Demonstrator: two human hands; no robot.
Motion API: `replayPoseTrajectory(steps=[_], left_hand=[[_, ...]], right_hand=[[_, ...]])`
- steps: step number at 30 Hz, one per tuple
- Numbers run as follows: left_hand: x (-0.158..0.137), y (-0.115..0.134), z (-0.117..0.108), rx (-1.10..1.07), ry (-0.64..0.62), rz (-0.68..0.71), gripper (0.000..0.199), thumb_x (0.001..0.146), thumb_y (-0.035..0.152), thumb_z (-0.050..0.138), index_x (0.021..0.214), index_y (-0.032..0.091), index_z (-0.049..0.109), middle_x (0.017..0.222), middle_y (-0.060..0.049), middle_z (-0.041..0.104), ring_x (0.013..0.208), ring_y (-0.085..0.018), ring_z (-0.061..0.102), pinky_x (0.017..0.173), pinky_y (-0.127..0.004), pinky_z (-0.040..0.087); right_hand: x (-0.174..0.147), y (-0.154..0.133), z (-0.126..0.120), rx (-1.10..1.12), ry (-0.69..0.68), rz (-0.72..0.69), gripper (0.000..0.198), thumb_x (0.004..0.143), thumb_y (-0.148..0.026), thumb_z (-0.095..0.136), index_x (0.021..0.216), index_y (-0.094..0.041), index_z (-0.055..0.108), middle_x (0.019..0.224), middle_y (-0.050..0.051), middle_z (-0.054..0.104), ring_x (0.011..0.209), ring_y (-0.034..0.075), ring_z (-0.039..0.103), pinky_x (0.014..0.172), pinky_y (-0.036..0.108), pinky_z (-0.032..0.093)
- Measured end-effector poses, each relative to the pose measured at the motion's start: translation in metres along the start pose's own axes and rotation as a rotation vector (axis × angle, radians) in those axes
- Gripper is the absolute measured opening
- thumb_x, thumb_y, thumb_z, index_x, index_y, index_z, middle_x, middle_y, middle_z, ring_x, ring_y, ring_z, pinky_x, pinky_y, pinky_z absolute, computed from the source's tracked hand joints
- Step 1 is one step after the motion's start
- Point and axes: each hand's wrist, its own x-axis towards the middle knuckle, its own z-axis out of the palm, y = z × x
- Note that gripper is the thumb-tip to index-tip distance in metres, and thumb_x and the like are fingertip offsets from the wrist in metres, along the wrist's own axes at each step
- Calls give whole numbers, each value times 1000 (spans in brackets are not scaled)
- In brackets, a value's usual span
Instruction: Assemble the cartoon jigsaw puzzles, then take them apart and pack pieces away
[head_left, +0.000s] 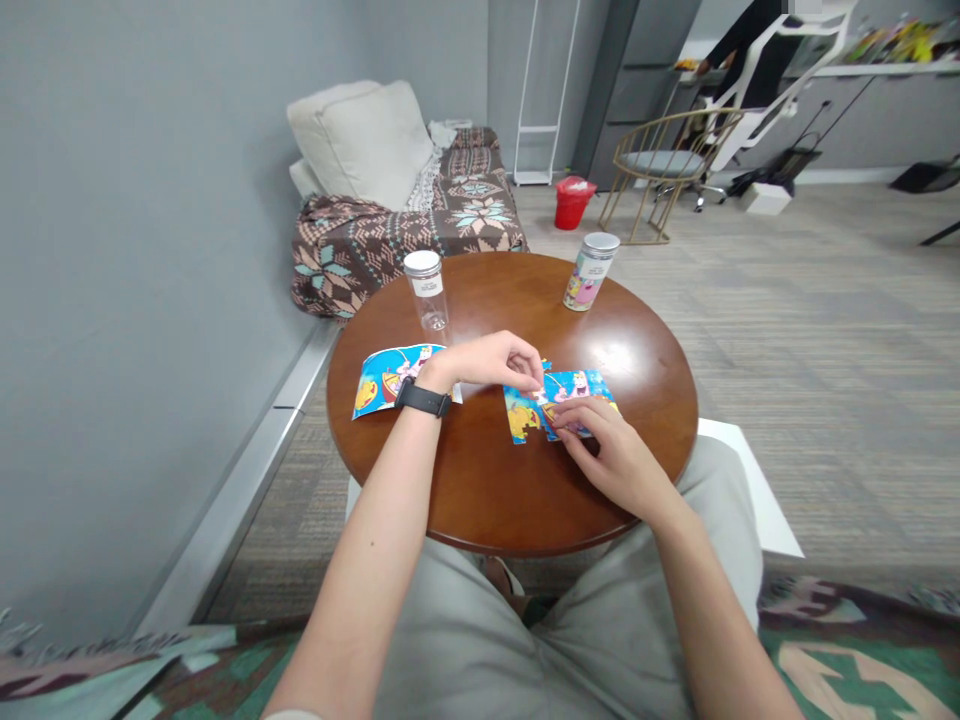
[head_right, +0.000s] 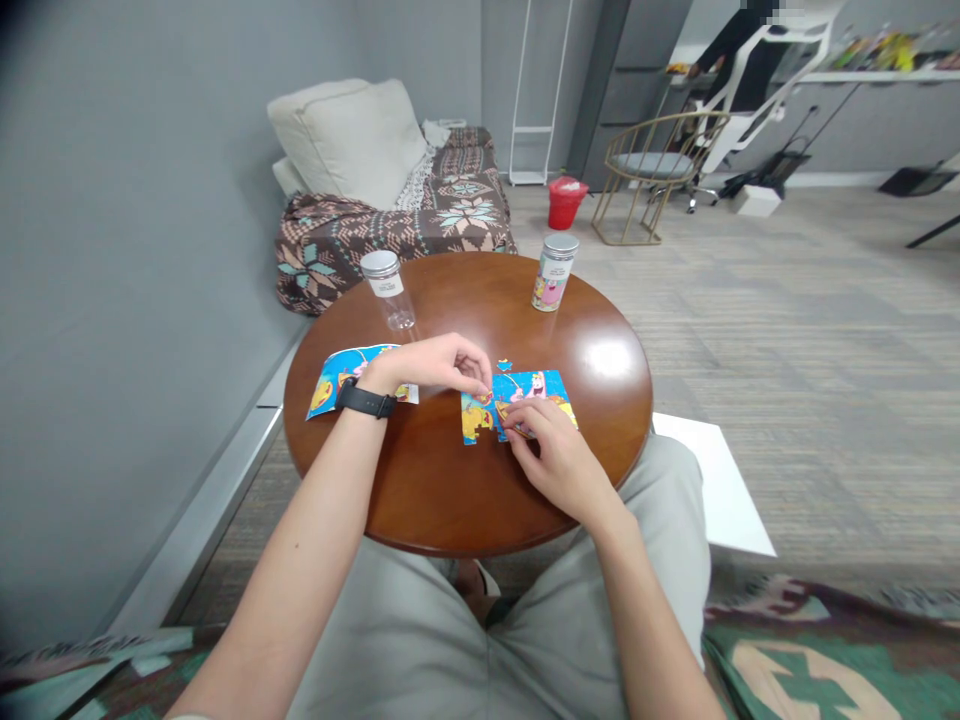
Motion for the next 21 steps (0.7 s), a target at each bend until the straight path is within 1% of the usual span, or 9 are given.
replayPoseTrajectory(steps=[4, 8, 11, 14, 16, 18, 21], left_hand=[[2, 2, 3, 10, -96, 29, 21, 72, 30, 76, 80, 12, 71, 73, -2, 72, 69, -12, 64, 68, -22, 47], [8, 1, 8, -2, -130, 39, 23, 68, 31, 80, 80, 14, 70, 71, -1, 70, 66, -11, 63, 66, -22, 47], [10, 2, 11, -14, -144, 39, 25, 66, 31, 82, 79, 14, 70, 72, -2, 71, 67, -12, 64, 66, -22, 47], [10, 5, 12, -12, -165, 41, 25, 65, 32, 83, 78, 14, 72, 74, -2, 73, 69, -12, 65, 66, -22, 48], [10, 6, 12, -15, -194, 43, 25, 65, 33, 83, 78, 15, 74, 74, -3, 73, 69, -12, 65, 67, -22, 48], [9, 6, 11, -24, -230, 36, 25, 64, 34, 83, 78, 15, 74, 74, -3, 74, 69, -13, 66, 67, -22, 49], [7, 6, 11, -30, -273, 5, 27, 63, 37, 84, 76, 15, 74, 69, -2, 72, 67, -13, 66, 68, -23, 50]], right_hand=[[1, -2, -2, -5, 23, 1, 12, 94, -15, 50, 100, -22, 57, 101, 7, 67, 95, 21, 65, 85, 37, 54], [1, -3, -2, -45, 29, 6, 12, 92, -17, 52, 102, -22, 58, 97, 6, 69, 89, 20, 66, 80, 34, 54], [-1, -3, -1, -71, 51, -30, 13, 92, -18, 55, 103, -22, 59, 95, 6, 71, 85, 20, 68, 77, 32, 55], [-4, -3, -2, -110, 84, -95, 10, 91, -18, 58, 99, -21, 63, 89, 5, 74, 80, 19, 70, 72, 30, 56], [-5, -4, -3, -123, 95, -138, 11, 91, -17, 59, 98, -22, 66, 87, 4, 75, 78, 18, 71, 71, 29, 56], [-4, -6, -4, -102, 74, -173, 15, 91, -15, 58, 100, -22, 68, 88, 4, 76, 79, 17, 72, 73, 28, 58], [-2, -7, -5, -33, 18, -209, 21, 92, -14, 56, 104, -21, 71, 96, 6, 77, 87, 17, 73, 80, 29, 59]])
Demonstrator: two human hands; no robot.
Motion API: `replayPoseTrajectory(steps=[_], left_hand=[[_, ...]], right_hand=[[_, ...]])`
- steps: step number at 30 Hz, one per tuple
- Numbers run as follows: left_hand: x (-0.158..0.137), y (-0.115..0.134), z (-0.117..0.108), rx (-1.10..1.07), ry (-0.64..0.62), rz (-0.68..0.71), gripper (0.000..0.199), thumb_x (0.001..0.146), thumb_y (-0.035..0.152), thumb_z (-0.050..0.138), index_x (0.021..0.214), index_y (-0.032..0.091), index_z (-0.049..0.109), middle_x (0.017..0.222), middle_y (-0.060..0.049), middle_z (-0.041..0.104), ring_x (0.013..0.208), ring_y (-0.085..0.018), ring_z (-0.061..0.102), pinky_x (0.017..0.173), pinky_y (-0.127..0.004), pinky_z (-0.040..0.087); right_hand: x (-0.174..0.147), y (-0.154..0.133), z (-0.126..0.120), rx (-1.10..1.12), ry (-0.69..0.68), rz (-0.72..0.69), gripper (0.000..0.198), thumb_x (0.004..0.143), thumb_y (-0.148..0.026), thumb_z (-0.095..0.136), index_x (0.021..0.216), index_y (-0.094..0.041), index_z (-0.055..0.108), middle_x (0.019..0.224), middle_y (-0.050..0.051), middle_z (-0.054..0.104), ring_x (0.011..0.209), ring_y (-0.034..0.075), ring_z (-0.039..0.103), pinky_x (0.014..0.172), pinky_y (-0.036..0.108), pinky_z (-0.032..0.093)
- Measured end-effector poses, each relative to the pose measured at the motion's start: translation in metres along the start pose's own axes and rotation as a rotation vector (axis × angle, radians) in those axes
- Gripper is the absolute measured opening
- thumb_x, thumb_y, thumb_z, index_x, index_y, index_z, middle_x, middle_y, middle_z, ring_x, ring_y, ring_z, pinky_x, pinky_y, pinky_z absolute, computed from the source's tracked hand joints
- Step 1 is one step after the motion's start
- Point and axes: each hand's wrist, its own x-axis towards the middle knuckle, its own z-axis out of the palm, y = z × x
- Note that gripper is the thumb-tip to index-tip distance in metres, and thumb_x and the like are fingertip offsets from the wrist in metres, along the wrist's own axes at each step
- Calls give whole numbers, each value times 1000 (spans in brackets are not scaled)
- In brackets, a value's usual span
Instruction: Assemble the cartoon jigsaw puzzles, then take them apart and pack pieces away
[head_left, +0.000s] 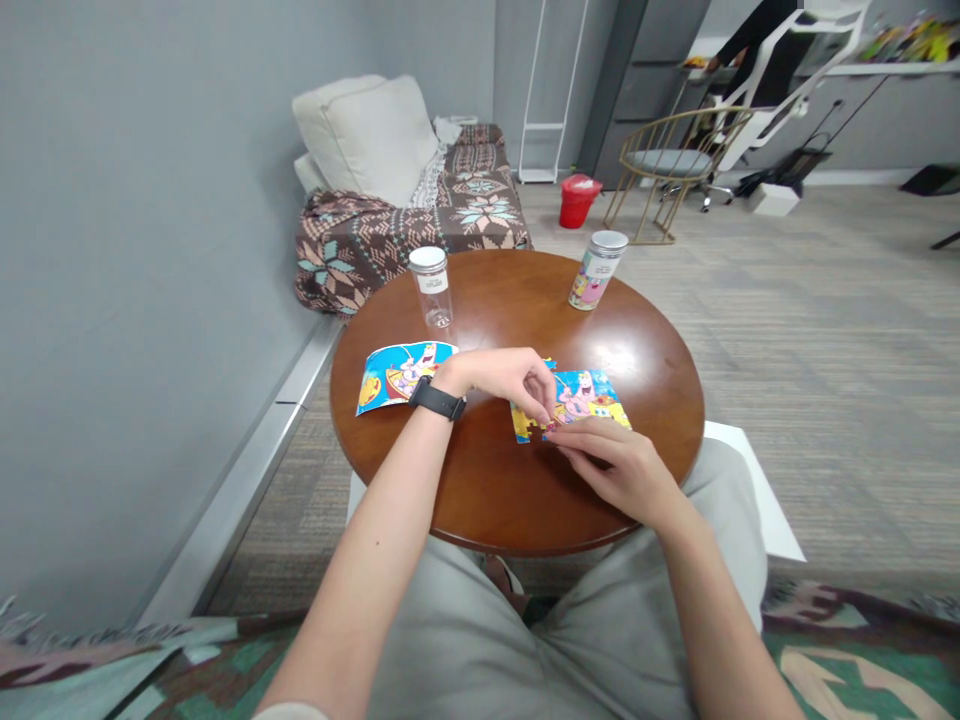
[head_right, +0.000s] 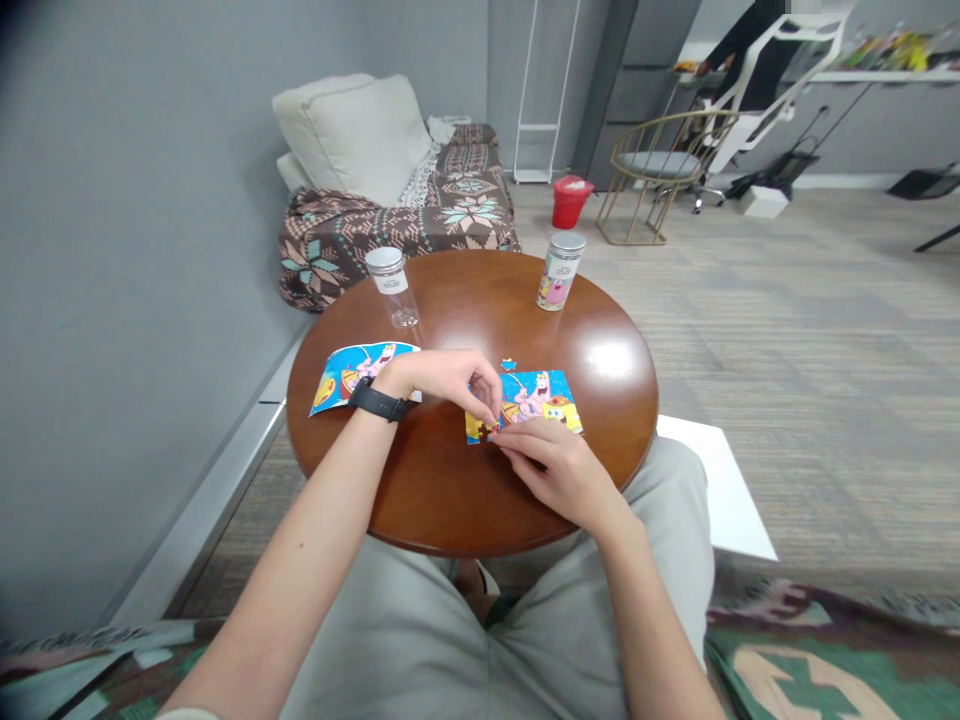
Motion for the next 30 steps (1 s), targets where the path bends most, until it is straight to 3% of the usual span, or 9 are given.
replayPoseTrajectory(steps=[3, 5, 10, 13, 23, 30], left_hand=[[-1, -1, 0, 11, -12, -32, 29, 62, 39, 83, 75, 15, 73, 66, -2, 70, 65, -13, 63, 68, -24, 48], [-2, -1, -1, 41, 49, -35, 30, 65, 40, 80, 75, 14, 70, 65, 0, 67, 63, -12, 59, 65, -24, 46], [-1, -5, -3, 319, 407, -62, 27, 76, 39, 66, 66, 16, 58, 58, 5, 50, 55, -8, 41, 56, -25, 31], [1, -11, -4, 504, 540, -144, 26, 78, 33, 61, 60, 17, 51, 56, 5, 46, 54, -9, 37, 55, -26, 27], [9, -15, 2, 700, 532, -244, 19, 82, 32, 55, 70, 19, 61, 66, -2, 60, 56, -14, 44, 55, -29, 25], [8, -15, 2, 722, 494, -267, 17, 81, 29, 54, 71, 19, 62, 66, -4, 60, 56, -15, 44, 54, -30, 24]], right_hand=[[0, 1, 2, 42, -34, 7, 25, 93, -14, 55, 108, -23, 73, 103, 7, 76, 94, 18, 72, 86, 31, 60], [-1, 2, 4, 47, -38, 29, 27, 93, -15, 54, 110, -24, 73, 103, 6, 76, 95, 18, 72, 87, 33, 61], [-2, 3, 5, 22, -28, 69, 24, 93, -18, 56, 106, -25, 74, 100, 6, 76, 93, 19, 72, 84, 35, 62], [0, 3, 4, 17, -21, 85, 22, 93, -18, 56, 100, -25, 75, 94, 5, 76, 88, 19, 72, 80, 34, 62], [1, 7, 8, -5, -46, -1, 17, 93, -16, 57, 94, -23, 72, 89, 4, 76, 81, 18, 71, 75, 35, 59], [7, -6, 16, -21, -71, -7, 17, 93, -16, 56, 93, -23, 72, 88, 5, 76, 82, 19, 68, 76, 36, 56]])
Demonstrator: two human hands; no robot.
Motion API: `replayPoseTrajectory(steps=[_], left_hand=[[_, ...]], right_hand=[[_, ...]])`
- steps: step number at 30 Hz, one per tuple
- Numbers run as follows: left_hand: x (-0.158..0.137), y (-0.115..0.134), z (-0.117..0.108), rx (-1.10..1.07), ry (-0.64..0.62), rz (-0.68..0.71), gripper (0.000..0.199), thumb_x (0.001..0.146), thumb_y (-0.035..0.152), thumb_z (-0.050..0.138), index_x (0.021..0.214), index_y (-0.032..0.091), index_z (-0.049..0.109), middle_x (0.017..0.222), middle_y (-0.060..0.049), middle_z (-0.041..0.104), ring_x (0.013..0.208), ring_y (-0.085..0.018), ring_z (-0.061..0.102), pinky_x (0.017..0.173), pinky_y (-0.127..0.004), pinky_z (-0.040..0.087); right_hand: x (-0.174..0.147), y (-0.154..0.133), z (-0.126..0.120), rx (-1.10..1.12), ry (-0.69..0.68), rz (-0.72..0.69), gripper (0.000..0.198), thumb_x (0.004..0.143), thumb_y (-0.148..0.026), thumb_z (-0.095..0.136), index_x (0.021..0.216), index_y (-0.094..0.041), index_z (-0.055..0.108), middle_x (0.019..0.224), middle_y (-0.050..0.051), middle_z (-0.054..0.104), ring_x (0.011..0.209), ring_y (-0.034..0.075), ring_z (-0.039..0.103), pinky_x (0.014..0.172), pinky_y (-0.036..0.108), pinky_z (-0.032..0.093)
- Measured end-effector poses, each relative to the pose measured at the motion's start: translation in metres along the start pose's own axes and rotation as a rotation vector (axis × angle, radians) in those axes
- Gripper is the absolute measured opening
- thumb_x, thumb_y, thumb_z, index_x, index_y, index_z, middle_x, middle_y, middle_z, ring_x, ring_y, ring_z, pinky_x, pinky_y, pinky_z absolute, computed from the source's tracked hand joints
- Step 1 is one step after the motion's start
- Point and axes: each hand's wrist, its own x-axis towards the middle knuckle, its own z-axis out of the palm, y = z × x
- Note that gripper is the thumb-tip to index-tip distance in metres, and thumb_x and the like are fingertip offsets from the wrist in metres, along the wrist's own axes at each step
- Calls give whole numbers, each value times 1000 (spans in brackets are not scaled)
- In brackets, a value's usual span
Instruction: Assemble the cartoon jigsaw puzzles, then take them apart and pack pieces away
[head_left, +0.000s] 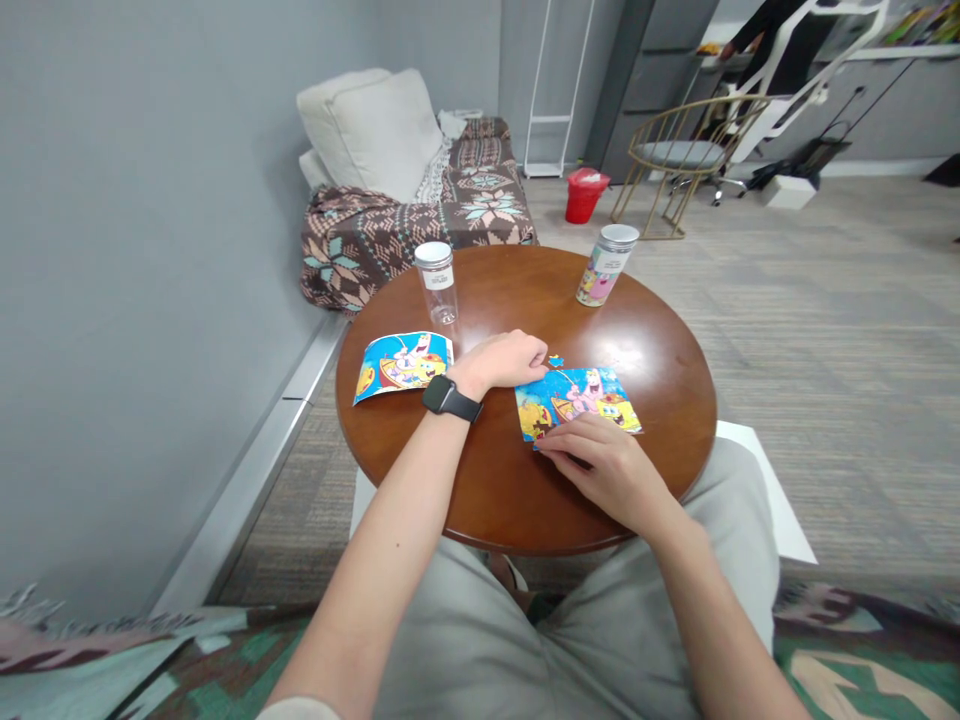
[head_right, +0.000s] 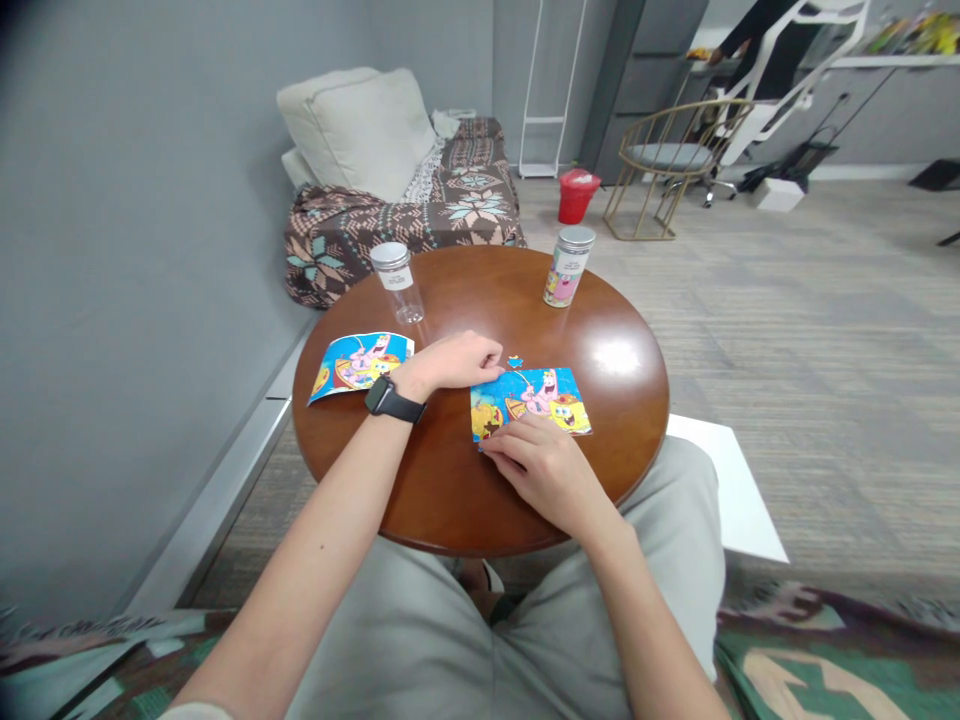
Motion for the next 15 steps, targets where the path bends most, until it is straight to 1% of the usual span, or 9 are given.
replayPoseTrajectory(steps=[4, 8, 15], left_hand=[[-2, 1, -2, 3, -9, -2, 18, 81, 31, 53, 73, 19, 64, 69, -5, 63, 58, -18, 49, 55, -31, 26], [-2, 0, -2, 8, -5, 9, 20, 82, 31, 53, 73, 18, 65, 68, -7, 64, 59, -19, 51, 55, -32, 27], [0, -3, 1, 18, 1, 14, 19, 81, 31, 52, 72, 19, 64, 68, -6, 64, 57, -18, 49, 54, -32, 26]], right_hand=[[0, 0, 3, -10, 42, 60, 17, 93, -18, 55, 90, -23, 72, 87, 6, 73, 84, 20, 68, 76, 36, 56], [0, 1, 1, -5, 28, 116, 18, 93, -17, 54, 90, -24, 71, 88, 6, 72, 84, 21, 67, 75, 36, 56], [2, 2, 1, -11, 8, 132, 17, 94, -18, 54, 89, -23, 69, 91, 6, 72, 84, 21, 66, 76, 37, 56]])
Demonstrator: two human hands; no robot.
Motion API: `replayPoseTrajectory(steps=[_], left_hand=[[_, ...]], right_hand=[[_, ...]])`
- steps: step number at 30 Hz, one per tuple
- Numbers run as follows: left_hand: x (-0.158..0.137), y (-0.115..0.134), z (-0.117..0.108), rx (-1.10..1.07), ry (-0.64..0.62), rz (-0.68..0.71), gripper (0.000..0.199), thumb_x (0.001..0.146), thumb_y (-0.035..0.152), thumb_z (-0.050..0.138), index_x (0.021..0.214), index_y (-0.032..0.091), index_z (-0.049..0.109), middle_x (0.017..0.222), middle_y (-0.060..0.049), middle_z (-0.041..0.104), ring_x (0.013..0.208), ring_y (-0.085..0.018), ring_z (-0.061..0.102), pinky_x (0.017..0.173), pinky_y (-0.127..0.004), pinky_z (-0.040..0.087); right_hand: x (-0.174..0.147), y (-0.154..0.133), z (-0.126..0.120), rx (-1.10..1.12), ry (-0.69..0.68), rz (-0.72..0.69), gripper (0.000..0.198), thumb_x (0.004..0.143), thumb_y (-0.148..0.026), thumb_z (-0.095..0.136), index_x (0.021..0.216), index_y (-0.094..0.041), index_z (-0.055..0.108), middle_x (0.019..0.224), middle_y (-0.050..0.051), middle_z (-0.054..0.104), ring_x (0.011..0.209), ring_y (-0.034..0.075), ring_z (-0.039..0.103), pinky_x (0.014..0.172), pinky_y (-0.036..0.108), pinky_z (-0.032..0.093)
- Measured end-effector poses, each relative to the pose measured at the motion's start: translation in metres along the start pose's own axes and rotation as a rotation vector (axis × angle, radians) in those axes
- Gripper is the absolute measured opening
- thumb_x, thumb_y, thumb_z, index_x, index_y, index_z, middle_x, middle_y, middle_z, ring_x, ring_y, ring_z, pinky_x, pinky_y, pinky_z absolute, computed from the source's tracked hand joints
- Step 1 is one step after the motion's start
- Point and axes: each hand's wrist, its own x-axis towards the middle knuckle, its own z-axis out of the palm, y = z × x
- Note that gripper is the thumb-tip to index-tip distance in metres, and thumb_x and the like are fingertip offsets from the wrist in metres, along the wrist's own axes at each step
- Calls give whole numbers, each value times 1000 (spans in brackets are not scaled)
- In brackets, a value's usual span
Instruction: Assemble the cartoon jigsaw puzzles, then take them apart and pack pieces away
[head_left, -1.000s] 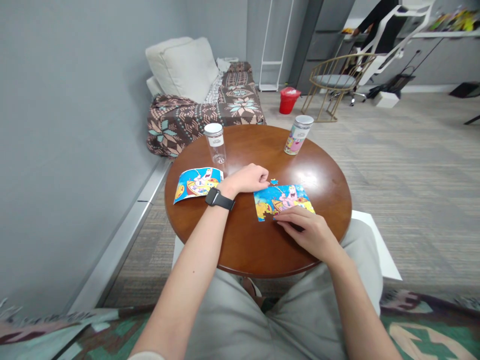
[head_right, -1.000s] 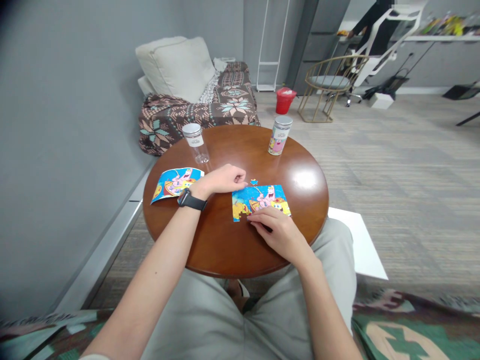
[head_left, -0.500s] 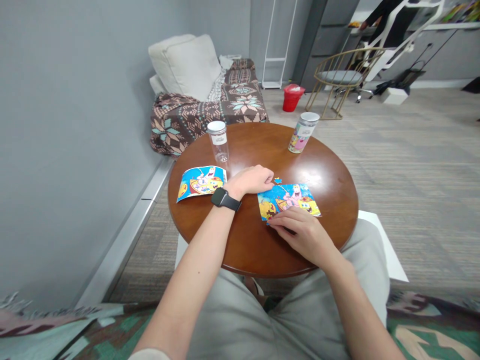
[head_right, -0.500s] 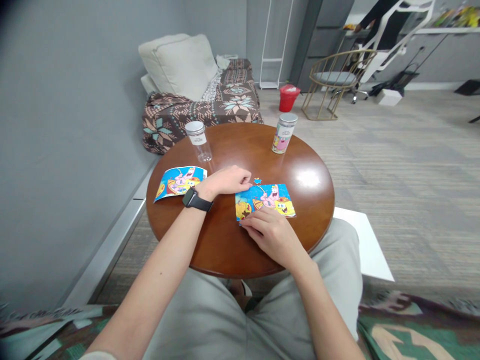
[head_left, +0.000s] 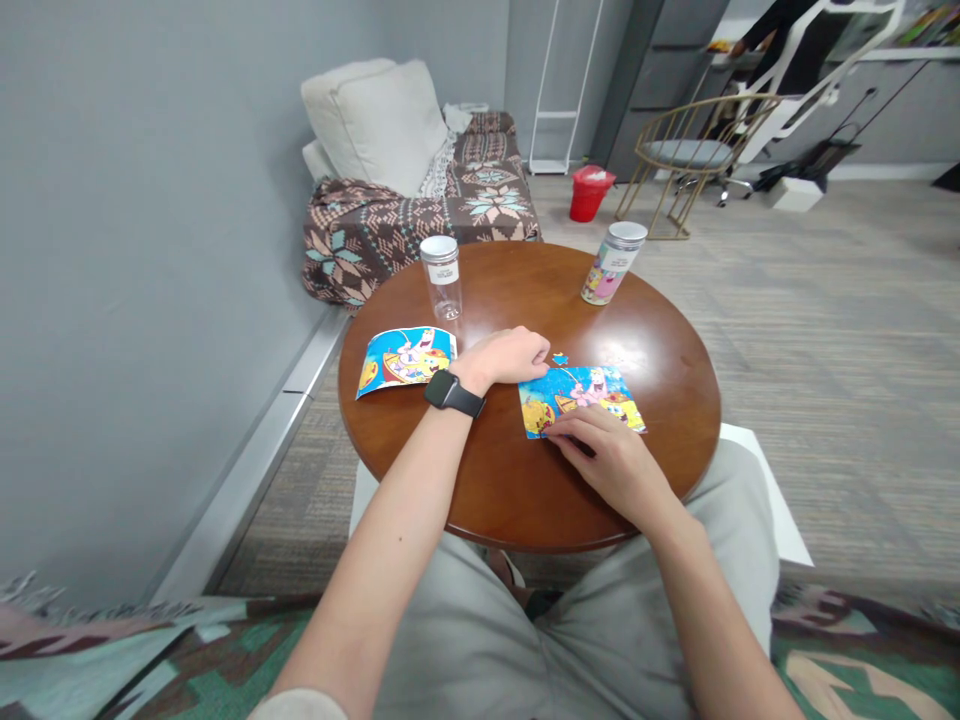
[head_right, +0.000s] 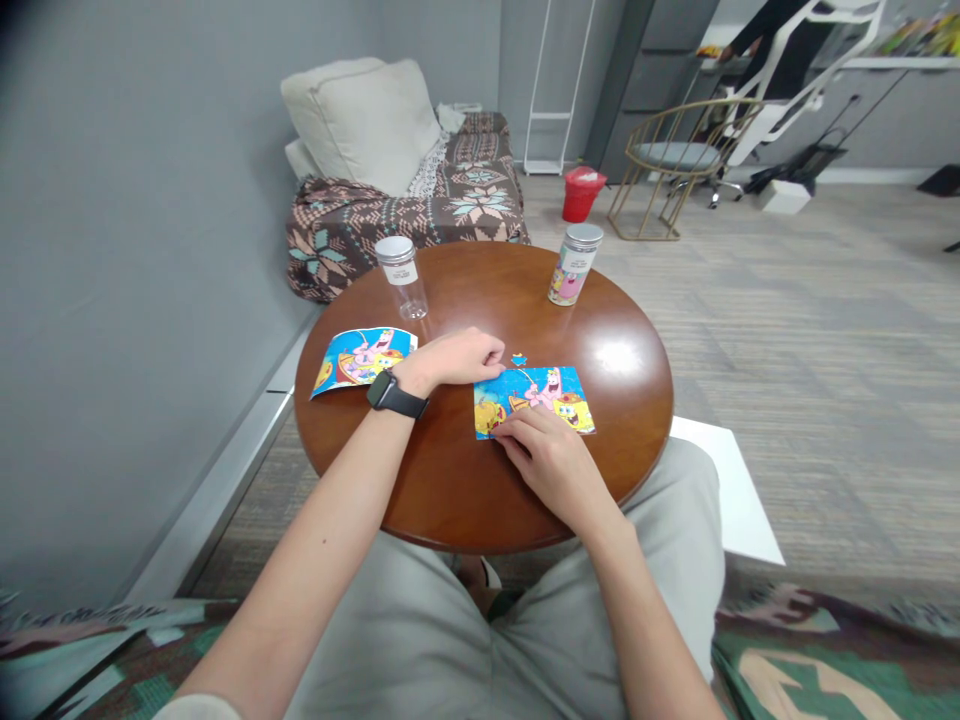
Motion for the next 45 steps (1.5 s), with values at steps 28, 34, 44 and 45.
replayPoseTrajectory(steps=[28, 34, 44, 45], left_hand=[[-13, -1, -18, -252, -211, -17, 43, 68, 48, 73, 48, 17, 51, 44, 4, 45, 46, -8, 33, 52, -29, 22], [-16, 7, -22, -224, -423, -46, 34, 52, 45, 84, 55, 17, 65, 47, 5, 54, 49, -8, 38, 52, -27, 25], [-11, 6, -16, -166, -466, -66, 34, 48, 45, 86, 61, 17, 71, 50, 5, 58, 52, -10, 43, 55, -27, 29], [-10, 5, -15, -167, -469, -64, 34, 48, 45, 86, 61, 17, 71, 51, 5, 58, 53, -10, 43, 55, -27, 29]], right_hand=[[0, 1, 3, 42, 104, -36, 19, 91, -14, 57, 91, -22, 74, 88, 6, 74, 83, 19, 69, 76, 34, 59], [-1, 4, 6, 48, 101, -29, 19, 92, -15, 56, 92, -23, 74, 87, 6, 73, 83, 19, 68, 75, 34, 59], [-3, 5, 6, 49, 59, -26, 20, 92, -16, 56, 92, -22, 74, 89, 7, 71, 84, 19, 67, 76, 35, 59], [-3, 5, 6, 49, 49, -21, 20, 92, -15, 56, 92, -23, 74, 90, 7, 70, 84, 19, 67, 76, 35, 59]])
